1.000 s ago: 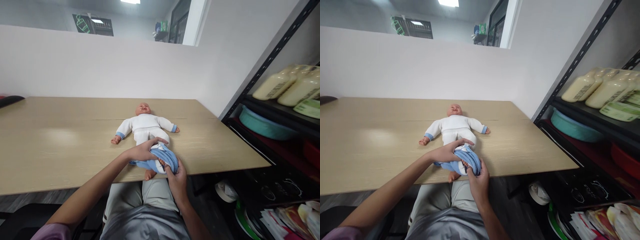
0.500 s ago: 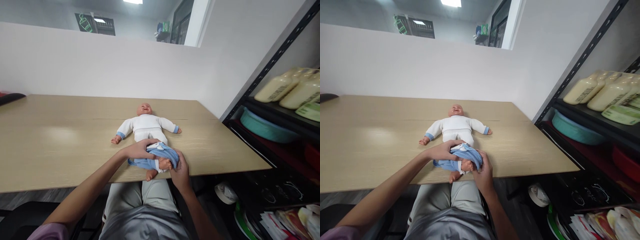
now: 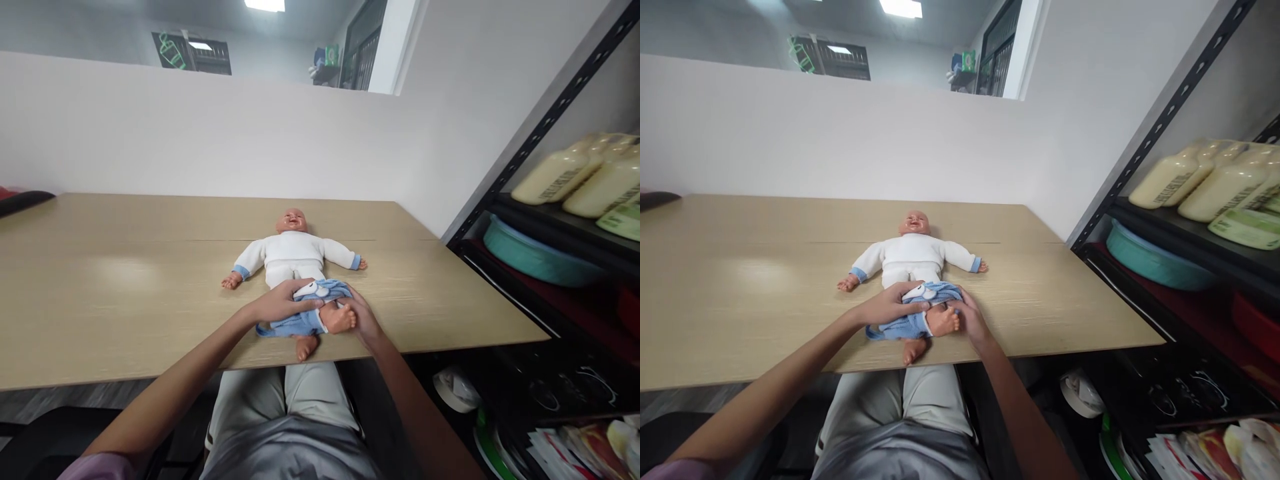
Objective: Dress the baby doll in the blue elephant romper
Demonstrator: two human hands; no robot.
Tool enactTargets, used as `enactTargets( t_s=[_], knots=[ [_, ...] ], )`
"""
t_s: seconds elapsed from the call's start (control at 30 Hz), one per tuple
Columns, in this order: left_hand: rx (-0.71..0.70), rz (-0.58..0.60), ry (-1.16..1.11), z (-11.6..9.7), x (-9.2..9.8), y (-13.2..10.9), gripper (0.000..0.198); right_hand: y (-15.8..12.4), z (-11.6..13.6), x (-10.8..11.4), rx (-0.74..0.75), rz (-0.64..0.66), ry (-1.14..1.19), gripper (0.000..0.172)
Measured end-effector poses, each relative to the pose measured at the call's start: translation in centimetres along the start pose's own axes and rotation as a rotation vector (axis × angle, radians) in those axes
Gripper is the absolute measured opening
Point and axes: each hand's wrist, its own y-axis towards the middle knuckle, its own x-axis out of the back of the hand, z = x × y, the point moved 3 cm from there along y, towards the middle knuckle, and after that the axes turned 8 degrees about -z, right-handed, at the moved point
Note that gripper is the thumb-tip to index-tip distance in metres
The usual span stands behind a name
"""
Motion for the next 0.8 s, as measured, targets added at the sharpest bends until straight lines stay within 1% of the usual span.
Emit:
enactTargets(
  t_s=[0.03,0.1,0.13,0.17,0.27,0.37,0.43,0.47,0.57,0.63,0.67,0.73,0.8],
  knots=[
    [0.003,-0.004,0.003,-0.2,-0.2,-0.1,0.051,0.4,0.0,0.1,-0.031,0.031,0.026,0.037],
    [0.002,-0.023,0.013,-0.5,-0.4,-0.3,0.07,1.1,0.0,0.3,-0.078,0.107,0.08,0.035],
    [-0.004,-0.035,0.019,-0.6,-0.5,-0.3,0.076,1.4,0.1,0.5,-0.086,0.144,0.097,0.035],
    [-0.011,-0.039,0.025,-0.6,-0.6,-0.3,0.077,1.6,0.2,0.7,-0.078,0.181,0.097,0.035],
    [-0.045,-0.008,0.075,-0.6,-0.7,-0.2,0.059,2.3,0.7,1.5,-0.013,0.28,0.042,0.035],
    [-0.115,0.003,0.199,-0.8,-0.3,0.1,0.044,3.2,1.6,2.5,0.027,0.38,-0.013,0.039],
    [-0.138,-0.014,0.29,-1.0,-0.1,0.2,0.038,4.0,2.4,3.1,0.028,0.461,-0.057,0.042],
    [-0.136,-0.031,0.32,-1.1,0.0,0.2,0.038,4.4,2.9,3.4,0.026,0.51,-0.087,0.043],
    [-0.074,-0.141,0.369,-1.2,0.4,-0.2,0.052,5.6,4.2,3.7,0.022,0.657,-0.186,0.051],
    [0.022,-0.208,0.442,-0.8,1.1,-1.0,0.056,6.0,4.9,3.7,0.02,0.748,-0.215,0.056],
    [0.082,-0.212,0.479,-0.6,1.6,-1.5,0.057,6.2,5.1,3.7,0.013,0.79,-0.221,0.057],
    [0.173,-0.151,0.474,0.1,2.6,-2.7,0.053,6.5,5.3,3.7,-0.011,0.864,-0.239,0.056],
    [0.191,-0.049,0.333,0.7,3.4,-3.8,0.044,6.9,5.1,3.7,-0.03,0.923,-0.283,0.051]
  ],
)
